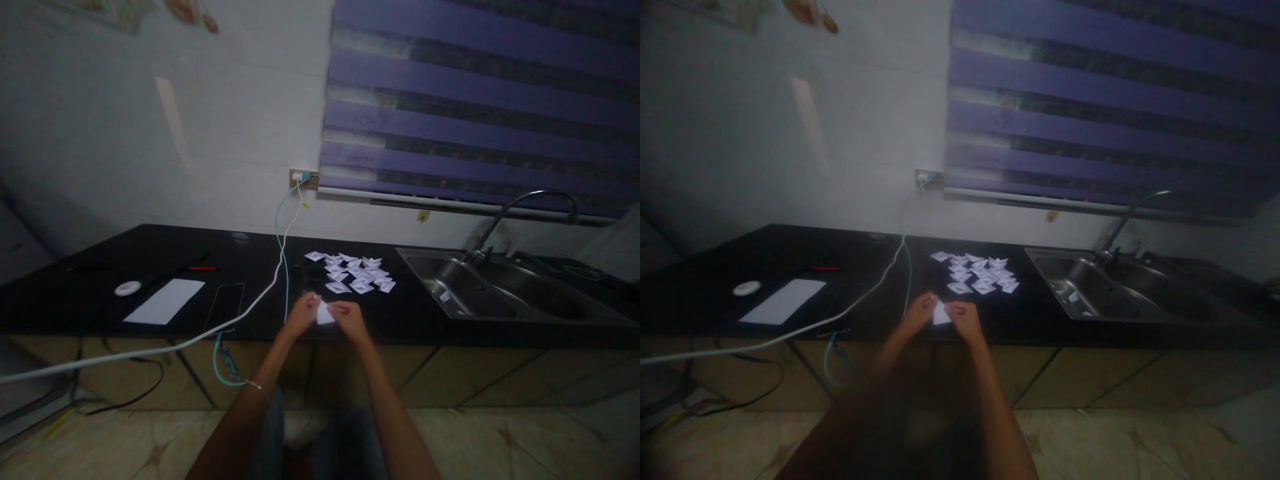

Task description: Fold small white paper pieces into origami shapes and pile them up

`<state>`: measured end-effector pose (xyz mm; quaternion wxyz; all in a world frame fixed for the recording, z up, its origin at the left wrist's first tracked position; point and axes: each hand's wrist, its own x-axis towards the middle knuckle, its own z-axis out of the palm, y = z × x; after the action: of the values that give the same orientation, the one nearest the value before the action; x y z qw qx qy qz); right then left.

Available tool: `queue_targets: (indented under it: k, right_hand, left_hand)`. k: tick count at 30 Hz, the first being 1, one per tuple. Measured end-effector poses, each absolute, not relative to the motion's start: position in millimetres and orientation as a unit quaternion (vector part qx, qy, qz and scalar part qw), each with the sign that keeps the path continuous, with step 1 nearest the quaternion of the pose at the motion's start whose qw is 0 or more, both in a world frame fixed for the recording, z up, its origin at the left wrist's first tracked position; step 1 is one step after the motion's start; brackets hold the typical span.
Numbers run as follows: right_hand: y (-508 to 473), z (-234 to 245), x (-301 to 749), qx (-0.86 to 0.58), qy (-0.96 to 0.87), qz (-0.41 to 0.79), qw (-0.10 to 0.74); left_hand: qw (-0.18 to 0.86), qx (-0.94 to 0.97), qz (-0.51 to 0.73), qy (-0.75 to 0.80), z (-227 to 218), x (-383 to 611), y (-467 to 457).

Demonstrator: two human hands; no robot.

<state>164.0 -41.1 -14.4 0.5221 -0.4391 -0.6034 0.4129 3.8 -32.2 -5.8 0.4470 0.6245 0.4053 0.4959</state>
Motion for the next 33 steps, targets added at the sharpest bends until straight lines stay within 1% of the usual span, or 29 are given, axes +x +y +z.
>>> queue_targets:
  k: [3,6,8,11,15,17,22,28,33]
  right_hand:
    - [-42.2,-12.5,164.3,-0.446,-0.598,0.393,0.538]
    - [-43.4,-9.3,163.5,-0.445,-0.593,0.395,0.542]
    - [-43.6,-7.8,162.2,-0.445,-0.588,0.402,0.542]
    - [-42.8,-7.5,160.4,-0.442,-0.582,0.408,0.548]
    - [-40.0,-10.3,161.2,-0.432,-0.576,0.423,0.550]
    - [-38.6,-11.8,162.7,-0.423,-0.583,0.432,0.543]
    - [-40.3,-9.8,164.0,-0.411,-0.583,0.451,0.536]
    - [-45.3,-2.7,161.1,-0.407,-0.571,0.468,0.537]
    - [-44.0,-4.1,158.9,-0.422,-0.576,0.432,0.551]
  left_hand:
    - [0.443,0.660,0.457,0.400,-4.1,3.9,-35.1]
    - [0.403,0.706,0.406,0.418,-3.7,3.8,-36.8]
    - [0.386,0.716,0.398,0.423,-3.3,3.7,-37.2]
    - [0.403,0.711,0.406,0.410,-1.4,3.6,-38.7]
    - [0.463,0.671,0.414,0.405,0.1,3.0,-40.6]
    - [0.476,0.652,0.423,0.412,-1.2,2.9,-39.3]
    - [0.416,0.651,0.491,0.402,-3.5,4.5,-32.3]
    - [0.413,0.675,0.484,0.373,4.2,5.7,-36.0]
    - [0.383,0.671,0.487,0.408,3.9,5.0,-38.7]
